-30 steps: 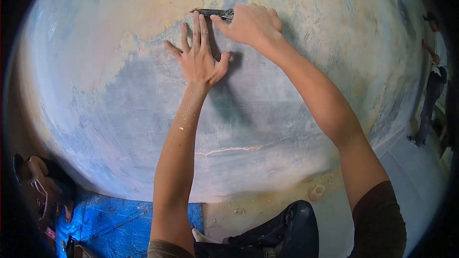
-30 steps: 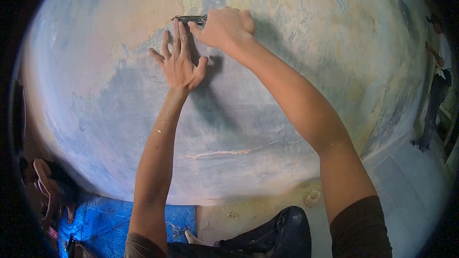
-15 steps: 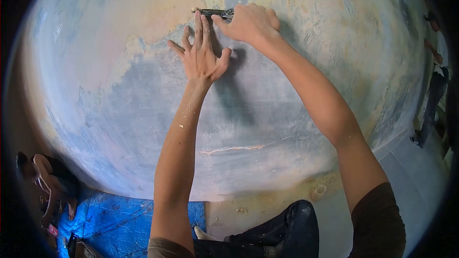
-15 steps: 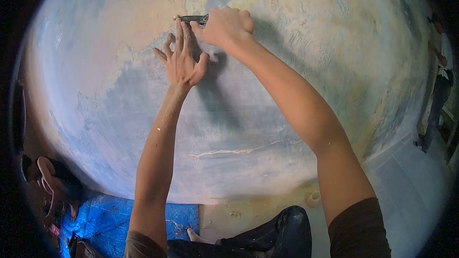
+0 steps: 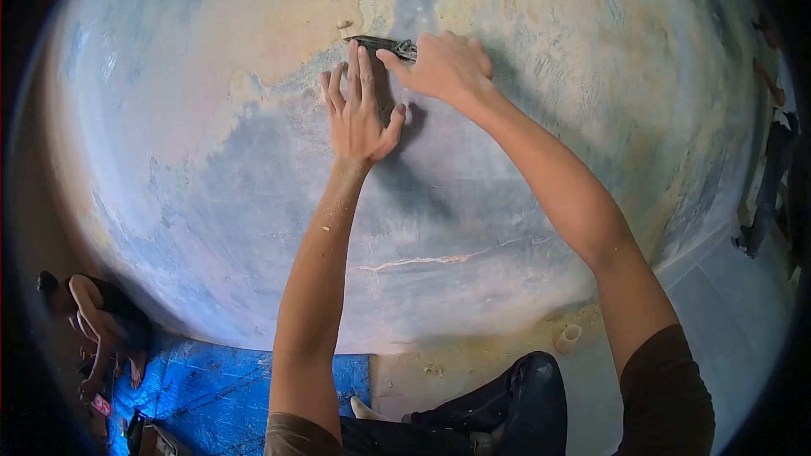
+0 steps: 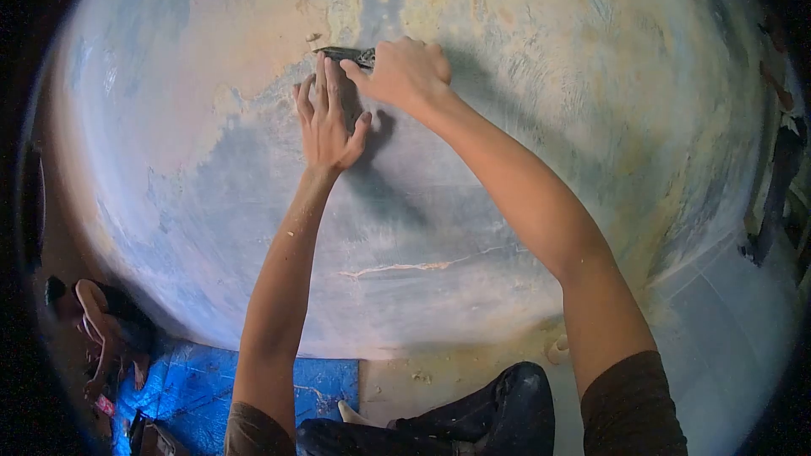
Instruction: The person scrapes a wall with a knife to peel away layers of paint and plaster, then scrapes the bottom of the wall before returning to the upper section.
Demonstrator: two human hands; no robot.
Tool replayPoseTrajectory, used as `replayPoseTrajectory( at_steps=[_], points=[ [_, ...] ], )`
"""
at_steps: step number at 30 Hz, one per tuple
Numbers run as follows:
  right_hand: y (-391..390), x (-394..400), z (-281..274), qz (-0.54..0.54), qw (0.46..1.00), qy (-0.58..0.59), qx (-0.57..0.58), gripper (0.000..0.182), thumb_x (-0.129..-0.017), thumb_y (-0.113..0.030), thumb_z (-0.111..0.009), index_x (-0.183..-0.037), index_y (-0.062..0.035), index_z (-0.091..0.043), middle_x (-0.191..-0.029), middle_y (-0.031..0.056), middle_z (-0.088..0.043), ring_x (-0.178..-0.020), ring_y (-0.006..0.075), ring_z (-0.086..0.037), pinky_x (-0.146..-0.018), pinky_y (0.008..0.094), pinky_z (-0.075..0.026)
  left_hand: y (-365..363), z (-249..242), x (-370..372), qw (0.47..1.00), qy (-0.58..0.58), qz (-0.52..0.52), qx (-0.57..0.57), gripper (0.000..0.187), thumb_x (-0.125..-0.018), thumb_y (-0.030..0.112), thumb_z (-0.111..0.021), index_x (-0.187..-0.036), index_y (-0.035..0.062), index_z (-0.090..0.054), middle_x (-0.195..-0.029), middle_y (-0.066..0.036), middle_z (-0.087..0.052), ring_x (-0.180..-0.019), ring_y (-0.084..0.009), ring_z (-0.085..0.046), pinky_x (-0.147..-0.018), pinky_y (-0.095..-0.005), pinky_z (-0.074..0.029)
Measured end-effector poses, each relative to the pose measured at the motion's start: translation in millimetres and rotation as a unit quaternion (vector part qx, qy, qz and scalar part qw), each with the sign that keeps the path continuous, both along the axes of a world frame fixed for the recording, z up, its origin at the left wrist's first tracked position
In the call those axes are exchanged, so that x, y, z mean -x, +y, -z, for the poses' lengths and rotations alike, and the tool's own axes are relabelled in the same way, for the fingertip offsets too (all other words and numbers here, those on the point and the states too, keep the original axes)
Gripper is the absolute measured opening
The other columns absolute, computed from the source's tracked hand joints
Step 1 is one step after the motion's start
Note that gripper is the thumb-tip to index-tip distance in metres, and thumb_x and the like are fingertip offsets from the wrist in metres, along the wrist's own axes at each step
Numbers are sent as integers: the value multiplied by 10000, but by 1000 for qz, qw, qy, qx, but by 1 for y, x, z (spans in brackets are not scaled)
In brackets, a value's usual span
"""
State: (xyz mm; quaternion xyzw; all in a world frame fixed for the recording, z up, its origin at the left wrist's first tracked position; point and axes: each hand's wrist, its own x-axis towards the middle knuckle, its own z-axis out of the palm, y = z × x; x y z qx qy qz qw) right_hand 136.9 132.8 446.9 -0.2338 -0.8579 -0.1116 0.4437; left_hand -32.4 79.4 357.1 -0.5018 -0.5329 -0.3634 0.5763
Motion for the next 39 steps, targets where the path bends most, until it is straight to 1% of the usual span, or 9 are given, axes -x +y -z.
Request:
replayPoseTrajectory(
  at_steps=[6,8,11,14,17,20,26,29,39],
  points=[
    [6,-1,3,-2,1000,-5,-17,655,-890,-624,-528,-805,-12,-748,-733,181,-713,-724,327,-715,-682,448,-527,4,3,1,1000,9,-6,-9,924,-836,485,-558,-1584,78,-200,-1645,-118,-207,-1402,-400,-263,-1200,-593,-85],
    [12,1,3,-12,1000,1,-23,722,-887,-672,-510,-772,5,-732,-726,203,-706,-700,352,-711,-665,465,-530,4,4,1,1000,6,-15,-6,917,-839,482,-557,-1586,87,-200,-1643,-110,-216,-1430,-398,-236,-1206,-588,-73],
    [11,0,4,-3,1000,6,-28,715,-884,-670,-517,-784,3,-736,-733,202,-709,-713,354,-715,-676,470,-538,4,4,-3,999,0,-38,-9,908,-843,476,-549,-1588,96,-196,-1642,-103,-223,-1475,-392,-180,-1213,-580,-48],
    [1,-4,-2,32,999,-9,-13,600,-888,-595,-552,-806,-38,-761,-718,149,-717,-691,288,-716,-629,409,-527,6,2,-7,999,-16,-50,-7,917,-843,493,-537,-1590,93,-185,-1643,-106,-218,-1507,-383,-129,-1218,-572,-20],
    [5,-1,-2,24,999,9,-42,590,-889,-592,-560,-810,-42,-762,-716,145,-716,-691,286,-720,-585,404,-526,8,1,-9,998,-37,-49,-1,960,-801,490,-529,-1592,86,-164,-1646,-101,-212,-1520,-374,-109,-1219,-568,7],
    [2,-1,-2,25,1000,5,-14,584,-894,-589,-561,-813,-48,-764,-717,144,-716,-702,290,-724,-570,403,-530,12,1,-10,997,-49,-54,-5,997,-769,495,-521,-1595,82,-145,-1650,-96,-204,-1527,-365,-98,-1212,-582,28],
    [2,4,-2,26,999,23,-12,585,-896,-594,-556,-825,-53,-766,-744,143,-724,-714,293,-728,-575,406,-540,14,-4,-11,997,-54,-58,-16,1036,-756,519,-539,-1600,90,-120,-1655,-104,-191,-1532,-360,-95,-1179,-650,34],
    [-3,4,-8,9,1000,27,10,656,-885,-632,-549,-872,-7,-749,-782,182,-726,-779,338,-726,-709,454,-541,13,-12,-13,995,-69,-70,-14,1054,-742,511,-558,-1605,108,-105,-1657,-99,-189,-1531,-356,-105,-1169,-675,15],
    [3,5,-17,-8,1000,27,10,716,-873,-683,-539,-820,1,-744,-752,199,-716,-775,350,-724,-699,465,-541,10,-18,-12,994,-70,-79,-7,1039,-762,525,-562,-1604,112,-115,-1663,-80,-173,-1526,-353,-128,-1158,-694,12]
  ],
)
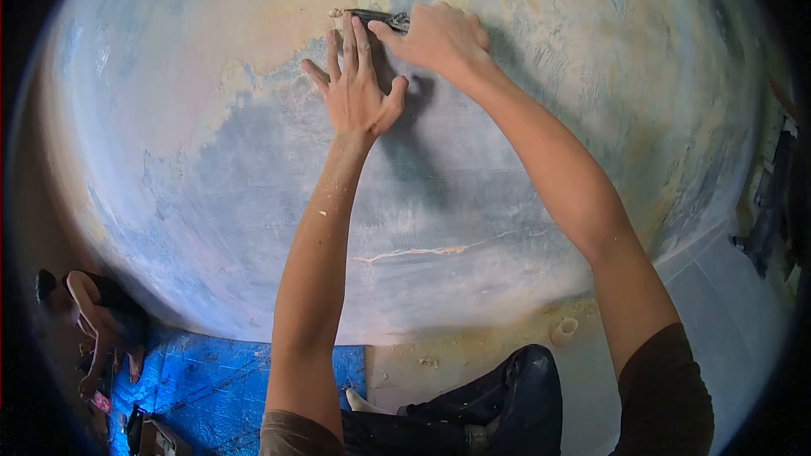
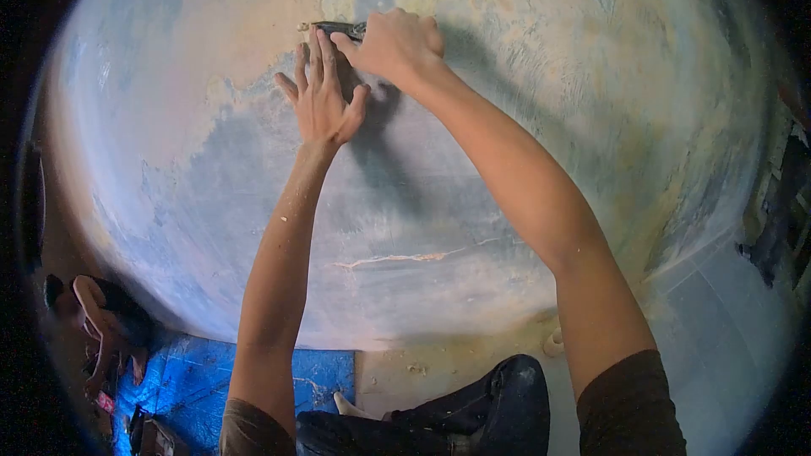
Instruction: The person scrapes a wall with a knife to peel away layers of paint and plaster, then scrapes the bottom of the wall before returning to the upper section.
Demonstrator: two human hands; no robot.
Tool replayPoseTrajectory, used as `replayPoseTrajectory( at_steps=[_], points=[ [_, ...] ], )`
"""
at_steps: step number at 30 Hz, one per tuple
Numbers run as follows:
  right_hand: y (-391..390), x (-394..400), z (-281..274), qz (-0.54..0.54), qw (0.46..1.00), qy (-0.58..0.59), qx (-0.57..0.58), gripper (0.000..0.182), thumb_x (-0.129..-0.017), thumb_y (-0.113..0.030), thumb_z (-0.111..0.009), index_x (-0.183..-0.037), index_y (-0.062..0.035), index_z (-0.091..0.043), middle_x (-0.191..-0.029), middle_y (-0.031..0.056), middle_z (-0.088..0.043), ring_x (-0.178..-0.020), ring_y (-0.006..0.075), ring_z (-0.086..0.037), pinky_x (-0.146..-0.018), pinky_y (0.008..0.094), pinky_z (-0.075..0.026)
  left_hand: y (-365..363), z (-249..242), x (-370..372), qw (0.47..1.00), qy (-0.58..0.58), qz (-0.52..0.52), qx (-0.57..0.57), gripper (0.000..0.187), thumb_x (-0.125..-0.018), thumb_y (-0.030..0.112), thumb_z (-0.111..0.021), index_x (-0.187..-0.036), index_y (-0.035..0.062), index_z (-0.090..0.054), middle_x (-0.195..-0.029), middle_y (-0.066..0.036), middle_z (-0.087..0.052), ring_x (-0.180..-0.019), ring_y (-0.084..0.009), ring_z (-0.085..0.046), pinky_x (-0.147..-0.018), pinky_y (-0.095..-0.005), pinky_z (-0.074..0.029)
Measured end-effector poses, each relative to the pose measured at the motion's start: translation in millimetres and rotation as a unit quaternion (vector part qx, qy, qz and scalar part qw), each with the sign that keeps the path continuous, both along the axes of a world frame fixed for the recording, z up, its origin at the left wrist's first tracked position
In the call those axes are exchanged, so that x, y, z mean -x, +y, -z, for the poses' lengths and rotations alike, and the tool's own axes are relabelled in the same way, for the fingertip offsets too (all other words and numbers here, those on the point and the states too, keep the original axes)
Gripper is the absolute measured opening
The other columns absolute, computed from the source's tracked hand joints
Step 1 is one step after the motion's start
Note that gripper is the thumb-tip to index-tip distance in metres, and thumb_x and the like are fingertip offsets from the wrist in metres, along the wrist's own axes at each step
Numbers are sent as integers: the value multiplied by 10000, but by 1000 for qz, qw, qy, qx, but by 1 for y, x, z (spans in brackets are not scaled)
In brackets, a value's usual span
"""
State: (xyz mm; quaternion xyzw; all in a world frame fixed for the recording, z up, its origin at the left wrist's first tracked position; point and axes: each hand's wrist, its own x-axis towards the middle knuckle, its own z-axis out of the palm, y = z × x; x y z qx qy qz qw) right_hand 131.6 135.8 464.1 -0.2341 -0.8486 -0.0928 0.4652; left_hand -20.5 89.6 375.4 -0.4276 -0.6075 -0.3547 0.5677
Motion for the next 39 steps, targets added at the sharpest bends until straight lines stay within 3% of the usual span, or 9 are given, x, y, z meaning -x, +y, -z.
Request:
replayPoseTrajectory(
  at_steps=[5,9,14,20,23,39],
  points=[
    [2,-9,17,17,999,-28,5,637,-897,-621,-533,-830,-30,-761,-783,201,-725,-764,339,-726,-685,438,-539,-5,18,7,999,45,-8,26,1003,-807,569,-528,-1604,110,-125,-1668,-69,-156,-1531,-358,-98,-1165,-660,69],
    [15,-9,30,5,1000,-13,-12,678,-891,-644,-526,-807,-10,-750,-743,200,-713,-731,347,-719,-679,446,-533,-7,27,2,997,46,-38,49,985,-826,581,-500,-1606,116,-117,-1671,-64,-148,-1536,-352,-69,-1172,-643,84],
    [12,-11,24,3,1000,-17,16,724,-880,-684,-524,-784,2,-735,-704,198,-701,-709,359,-711,-668,460,-519,-3,24,-3,999,21,-32,39,970,-827,581,-484,-1608,138,-117,-1672,-53,-144,-1537,-351,-66,-1160,-666,87],
    [2,-16,12,39,999,-29,-1,612,-889,-614,-548,-844,-45,-770,-762,156,-729,-730,297,-730,-627,405,-549,3,18,-6,999,1,-30,30,1005,-794,586,-508,-1609,150,-116,-1676,-42,-129,-1535,-356,-74,-1136,-720,52],
    [6,-15,11,14,1000,-23,-3,673,-874,-660,-545,-842,-19,-749,-752,185,-716,-749,340,-722,-697,466,-530,3,16,-7,999,-4,-26,26,1023,-780,573,-530,-1609,148,-108,-1677,-39,-125,-1533,-358,-84,-1130,-732,39],
    [5,-6,3,6,1000,-5,4,711,-874,-676,-539,-796,2,-737,-713,183,-706,-716,338,-718,-667,448,-534,2,1,-8,999,-10,-26,22,1022,-782,487,-562,-1607,121,-82,-1679,-62,-99,-1533,-355,-81,-1114,-749,58]
  ],
)
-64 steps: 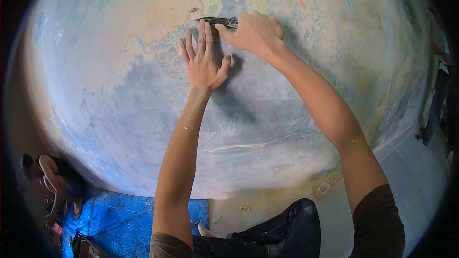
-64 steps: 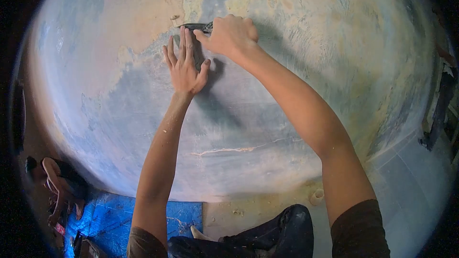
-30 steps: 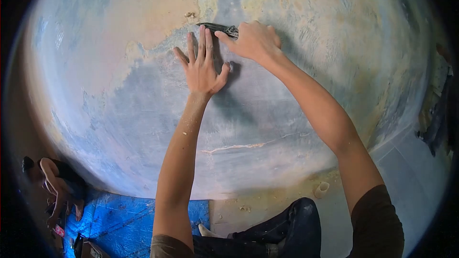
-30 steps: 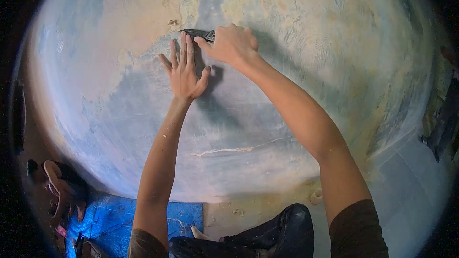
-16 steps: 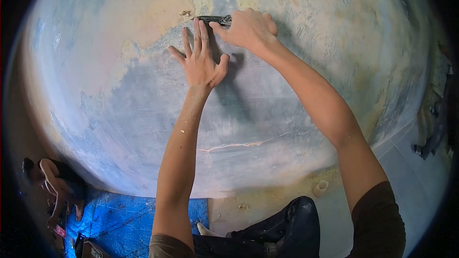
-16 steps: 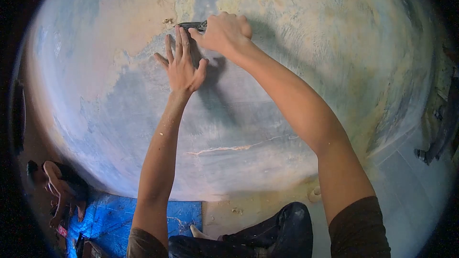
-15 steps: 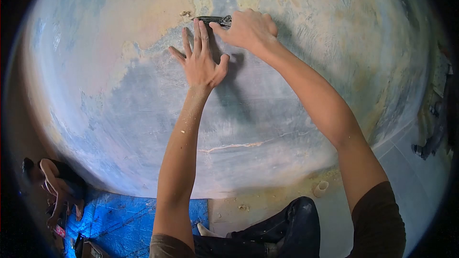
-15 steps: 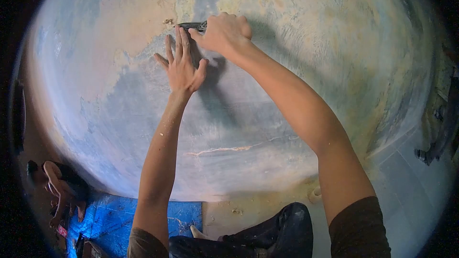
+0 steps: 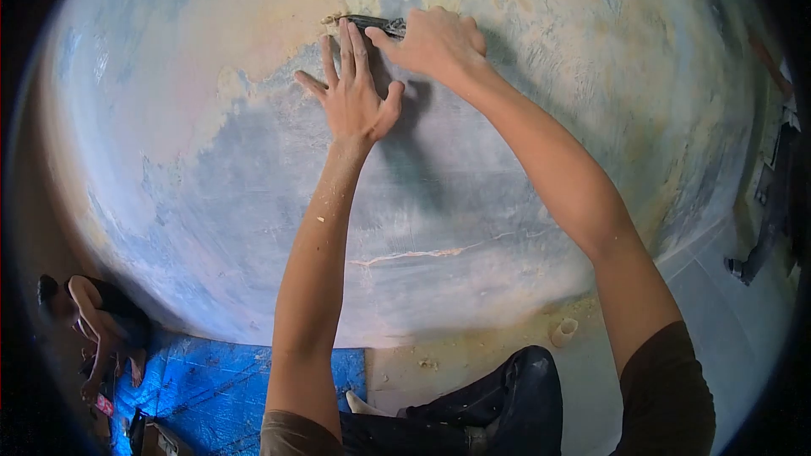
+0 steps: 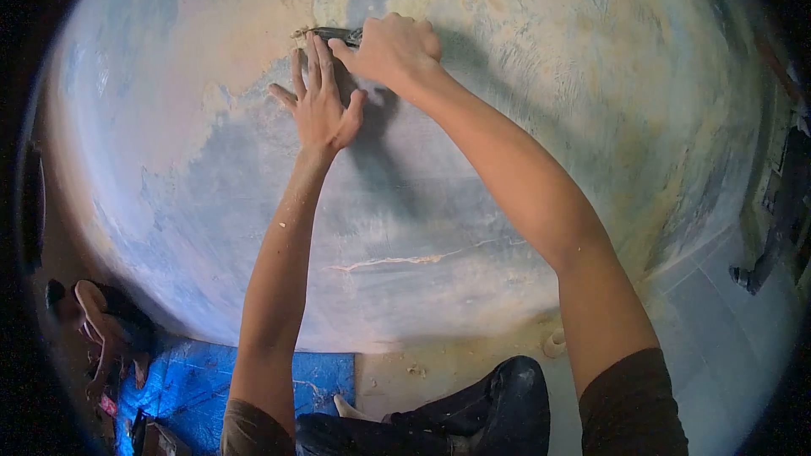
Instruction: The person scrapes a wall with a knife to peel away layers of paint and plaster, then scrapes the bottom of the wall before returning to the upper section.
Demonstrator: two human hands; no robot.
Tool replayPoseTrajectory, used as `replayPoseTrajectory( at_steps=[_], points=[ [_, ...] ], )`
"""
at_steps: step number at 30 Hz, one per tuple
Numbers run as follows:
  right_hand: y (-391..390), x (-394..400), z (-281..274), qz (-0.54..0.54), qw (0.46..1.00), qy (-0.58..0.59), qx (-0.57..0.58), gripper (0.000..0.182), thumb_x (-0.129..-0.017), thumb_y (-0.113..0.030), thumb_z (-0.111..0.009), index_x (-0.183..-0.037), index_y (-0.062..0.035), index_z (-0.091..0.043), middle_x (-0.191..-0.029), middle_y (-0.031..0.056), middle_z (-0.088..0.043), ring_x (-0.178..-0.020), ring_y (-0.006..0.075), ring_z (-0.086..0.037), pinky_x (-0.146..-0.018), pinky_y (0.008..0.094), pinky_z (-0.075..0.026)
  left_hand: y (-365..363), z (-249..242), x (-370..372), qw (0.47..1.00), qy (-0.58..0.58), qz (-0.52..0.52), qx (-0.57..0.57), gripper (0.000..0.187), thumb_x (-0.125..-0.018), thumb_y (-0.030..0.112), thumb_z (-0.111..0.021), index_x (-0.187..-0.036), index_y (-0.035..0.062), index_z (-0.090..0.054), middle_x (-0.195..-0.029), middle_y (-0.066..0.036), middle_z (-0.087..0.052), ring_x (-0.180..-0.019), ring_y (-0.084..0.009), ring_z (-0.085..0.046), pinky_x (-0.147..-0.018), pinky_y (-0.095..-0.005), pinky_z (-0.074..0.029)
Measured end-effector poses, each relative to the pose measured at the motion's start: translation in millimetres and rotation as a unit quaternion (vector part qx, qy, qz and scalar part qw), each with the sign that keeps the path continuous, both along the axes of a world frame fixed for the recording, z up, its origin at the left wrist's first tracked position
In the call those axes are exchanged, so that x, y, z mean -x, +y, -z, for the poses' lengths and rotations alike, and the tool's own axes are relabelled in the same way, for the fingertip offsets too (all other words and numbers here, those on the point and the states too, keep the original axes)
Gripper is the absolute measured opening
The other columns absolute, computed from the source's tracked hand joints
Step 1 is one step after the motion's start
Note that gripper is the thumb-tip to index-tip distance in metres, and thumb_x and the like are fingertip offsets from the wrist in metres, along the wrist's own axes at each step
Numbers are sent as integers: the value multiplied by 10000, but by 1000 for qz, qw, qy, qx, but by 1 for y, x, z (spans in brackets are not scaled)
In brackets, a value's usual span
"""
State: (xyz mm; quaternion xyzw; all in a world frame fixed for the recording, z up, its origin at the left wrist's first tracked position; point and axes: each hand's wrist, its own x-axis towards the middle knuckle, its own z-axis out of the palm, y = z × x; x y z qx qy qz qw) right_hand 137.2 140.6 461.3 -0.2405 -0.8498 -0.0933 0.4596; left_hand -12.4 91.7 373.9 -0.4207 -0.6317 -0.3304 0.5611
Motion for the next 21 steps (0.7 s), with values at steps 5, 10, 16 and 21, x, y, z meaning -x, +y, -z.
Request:
replayPoseTrajectory(
  at_steps=[5,10,16,21],
  points=[
    [8,1,13,-12,999,7,-33,729,-877,-683,-521,-782,7,-733,-686,188,-696,-676,347,-713,-635,451,-539,-3,11,7,1000,23,12,4,1006,-803,513,-541,-1605,109,-90,-1677,-62,-110,-1539,-344,-55,-1140,-693,103],
    [6,0,14,-9,1000,-19,-13,722,-873,-680,-520,-813,5,-739,-703,188,-701,-693,345,-716,-664,461,-541,-6,19,10,1000,22,14,9,1015,-793,500,-562,-1608,124,-87,-1679,-62,-104,-1541,-338,-47,-1154,-667,101],
    [8,-1,-1,-7,999,-30,-37,699,-871,-669,-526,-836,-7,-747,-721,169,-710,-698,329,-713,-650,448,-540,-4,10,2,1000,-16,2,5,1011,-784,488,-558,-1611,150,-84,-1678,-47,-118,-1538,-350,-55,-1133,-706,94],
    [1,1,-16,5,999,-34,-19,689,-871,-667,-531,-850,-15,-753,-736,157,-713,-698,309,-711,-669,444,-536,-2,-6,0,999,-46,1,1,1015,-773,482,-553,-1612,161,-80,-1679,-38,-114,-1535,-370,-54,-1100,-763,66]
  ],
)
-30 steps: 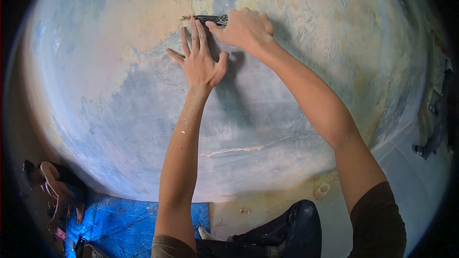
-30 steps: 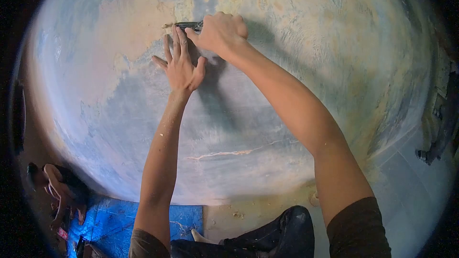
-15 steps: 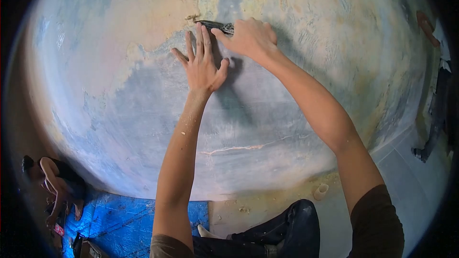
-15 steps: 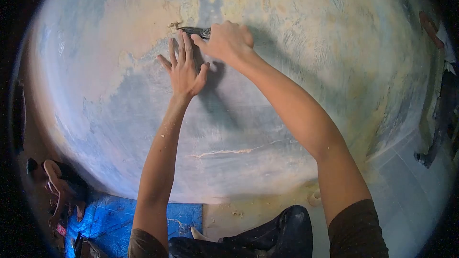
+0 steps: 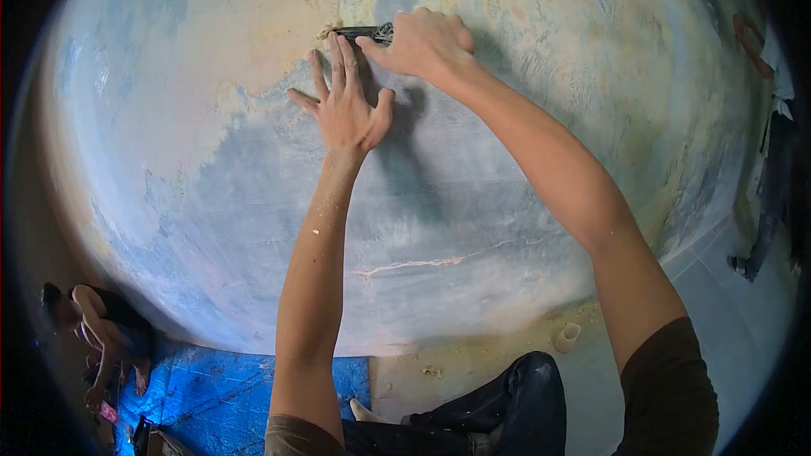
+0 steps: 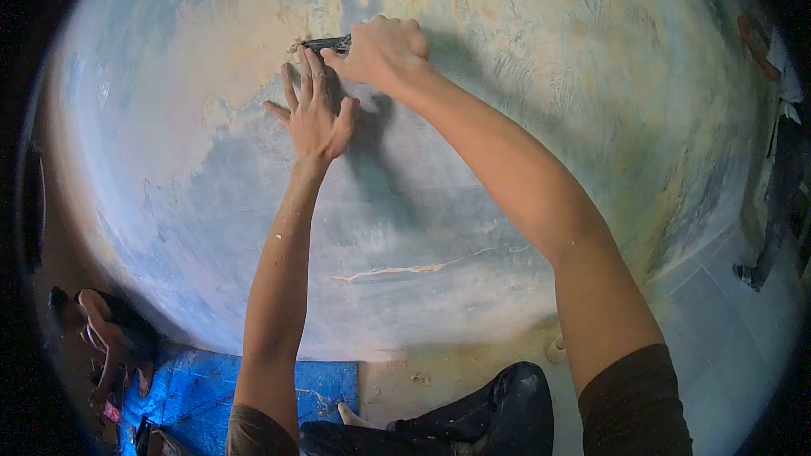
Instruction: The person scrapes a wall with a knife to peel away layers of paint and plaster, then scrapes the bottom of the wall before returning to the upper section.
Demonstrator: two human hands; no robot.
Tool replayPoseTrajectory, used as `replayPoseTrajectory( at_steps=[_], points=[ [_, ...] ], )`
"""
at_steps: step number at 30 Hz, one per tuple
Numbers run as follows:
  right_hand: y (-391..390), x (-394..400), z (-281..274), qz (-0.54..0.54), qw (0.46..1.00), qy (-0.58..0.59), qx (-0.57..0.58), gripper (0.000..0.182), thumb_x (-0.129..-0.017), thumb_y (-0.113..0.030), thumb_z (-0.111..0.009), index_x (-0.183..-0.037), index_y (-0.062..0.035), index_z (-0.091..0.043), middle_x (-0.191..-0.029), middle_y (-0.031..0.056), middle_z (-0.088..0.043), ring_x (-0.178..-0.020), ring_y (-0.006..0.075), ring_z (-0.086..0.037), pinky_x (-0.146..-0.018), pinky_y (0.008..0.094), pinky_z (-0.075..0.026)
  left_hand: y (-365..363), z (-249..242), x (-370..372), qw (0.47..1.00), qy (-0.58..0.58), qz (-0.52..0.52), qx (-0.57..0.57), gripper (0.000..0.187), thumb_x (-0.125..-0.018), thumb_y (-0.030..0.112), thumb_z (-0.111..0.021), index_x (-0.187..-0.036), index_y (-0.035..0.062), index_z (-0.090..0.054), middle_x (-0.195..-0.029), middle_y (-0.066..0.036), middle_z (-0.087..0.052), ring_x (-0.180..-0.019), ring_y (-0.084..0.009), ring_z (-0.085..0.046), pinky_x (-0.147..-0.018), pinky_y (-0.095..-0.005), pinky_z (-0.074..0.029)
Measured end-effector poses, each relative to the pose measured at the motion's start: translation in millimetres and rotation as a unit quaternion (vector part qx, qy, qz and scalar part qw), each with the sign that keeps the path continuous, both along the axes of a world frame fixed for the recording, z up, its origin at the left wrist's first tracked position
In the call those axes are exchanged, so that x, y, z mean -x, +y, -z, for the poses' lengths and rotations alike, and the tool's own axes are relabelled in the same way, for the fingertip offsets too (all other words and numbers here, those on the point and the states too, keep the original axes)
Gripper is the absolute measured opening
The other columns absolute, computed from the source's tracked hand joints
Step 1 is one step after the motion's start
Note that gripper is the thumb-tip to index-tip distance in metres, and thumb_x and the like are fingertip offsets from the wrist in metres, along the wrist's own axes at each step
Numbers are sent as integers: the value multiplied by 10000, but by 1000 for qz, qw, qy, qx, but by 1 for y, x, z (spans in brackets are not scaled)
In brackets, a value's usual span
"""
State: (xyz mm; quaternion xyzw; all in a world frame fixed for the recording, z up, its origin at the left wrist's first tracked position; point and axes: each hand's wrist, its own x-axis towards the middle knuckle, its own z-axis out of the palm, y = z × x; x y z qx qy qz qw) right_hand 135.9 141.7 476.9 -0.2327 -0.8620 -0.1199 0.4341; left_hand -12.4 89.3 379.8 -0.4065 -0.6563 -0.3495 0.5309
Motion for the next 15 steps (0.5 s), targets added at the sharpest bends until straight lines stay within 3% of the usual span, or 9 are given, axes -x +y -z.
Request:
replayPoseTrajectory(
  at_steps=[15],
  points=[
    [1,1,-12,0,1000,-4,-1,698,-875,-673,-525,-857,-13,-753,-750,149,-716,-719,297,-717,-658,446,-535,-1,-12,-1,1000,-8,-4,-3,1007,-741,455,-538,-1611,178,-114,-1677,-36,-126,-1531,-369,-81,-1066,-810,34]
  ],
)
